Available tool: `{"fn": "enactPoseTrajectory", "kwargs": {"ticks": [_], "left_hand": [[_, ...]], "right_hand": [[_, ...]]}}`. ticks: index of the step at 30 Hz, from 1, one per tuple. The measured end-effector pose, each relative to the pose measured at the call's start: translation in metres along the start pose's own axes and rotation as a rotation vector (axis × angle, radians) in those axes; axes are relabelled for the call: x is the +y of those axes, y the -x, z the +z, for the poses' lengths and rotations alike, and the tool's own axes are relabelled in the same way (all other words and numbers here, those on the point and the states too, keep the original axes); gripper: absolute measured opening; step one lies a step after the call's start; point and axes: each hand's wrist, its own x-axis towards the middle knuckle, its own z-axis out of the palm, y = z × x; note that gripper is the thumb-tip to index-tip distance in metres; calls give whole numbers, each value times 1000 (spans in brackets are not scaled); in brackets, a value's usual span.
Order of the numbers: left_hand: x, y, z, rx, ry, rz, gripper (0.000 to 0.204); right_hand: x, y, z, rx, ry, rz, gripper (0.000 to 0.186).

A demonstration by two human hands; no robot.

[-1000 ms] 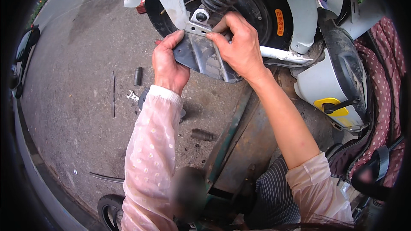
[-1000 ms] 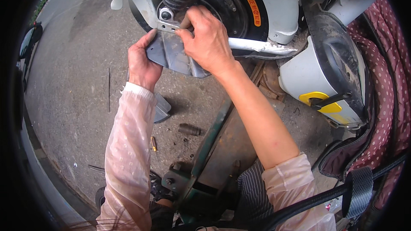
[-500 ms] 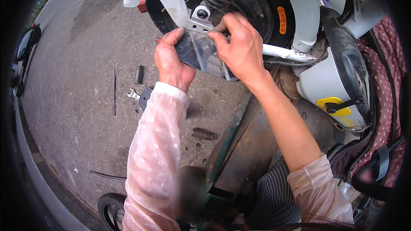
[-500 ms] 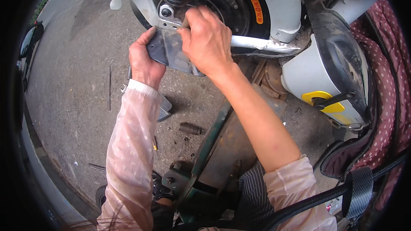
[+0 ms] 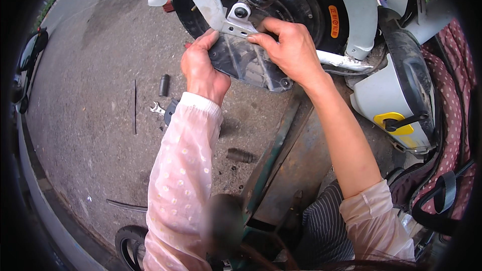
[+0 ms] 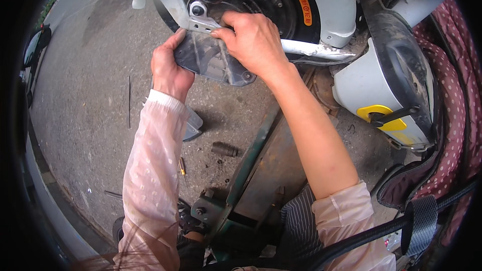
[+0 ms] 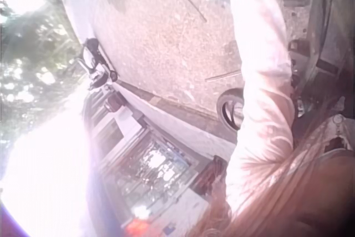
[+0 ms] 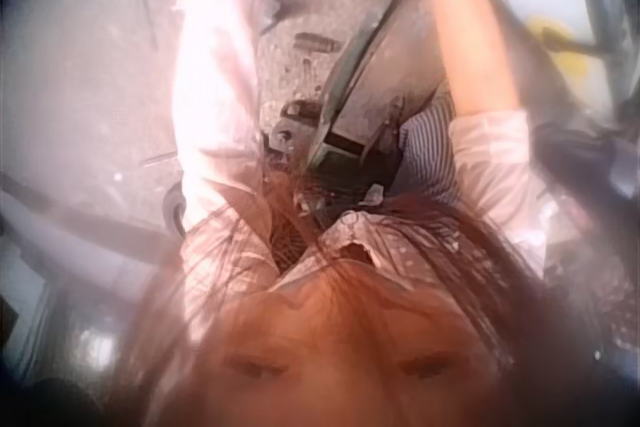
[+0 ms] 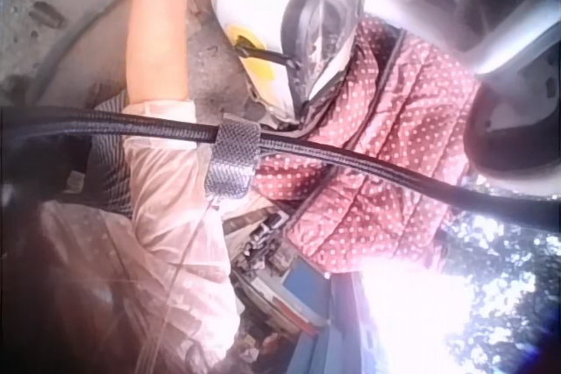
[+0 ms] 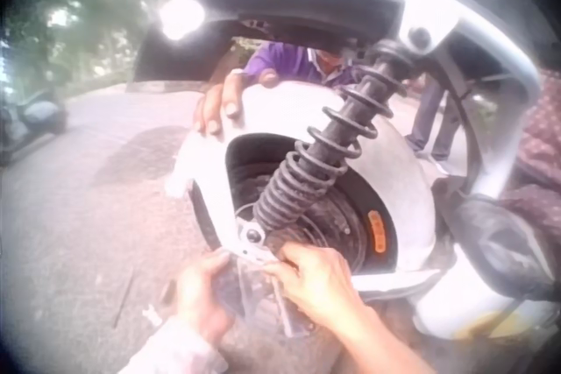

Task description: The person aligns plastic cover pieces on an electric scooter wheel assembly by hand, then inserts a screw and tightens it using a screwdriver.

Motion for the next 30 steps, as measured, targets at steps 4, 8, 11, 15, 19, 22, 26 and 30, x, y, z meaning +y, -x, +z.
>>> {"fn": "enactPoseTrajectory", "kwargs": {"ticks": [4, 8, 11, 15, 19, 22, 26, 30], "left_hand": [[-2, -4, 0, 43, -8, -17, 26], [7, -4, -8, 1, -110, 2, 21], [20, -6, -17, -136, -284, -82, 14], [29, 1, -20, -244, -450, -169, 11], [36, 1, -29, -288, -357, -238, 11], [43, 9, -39, -8, -367, -139, 9], [45, 6, -78, 59, -383, -218, 3], [49, 19, -66, 113, -267, -205, 34]], "right_hand": [[4, 1, 2, -20, 7, -21, 24], [-1, 2, 8, -13, 104, -58, 25], [3, 3, 6, -1, 111, -84, 25], [4, 4, 5, 23, 85, -111, 24], [5, 4, 6, 10, 91, -99, 25], [4, 3, 6, 16, 89, -112, 25], [4, 1, 4, 15, 99, -111, 25], [3, 1, 6, 14, 90, -102, 25]]}}
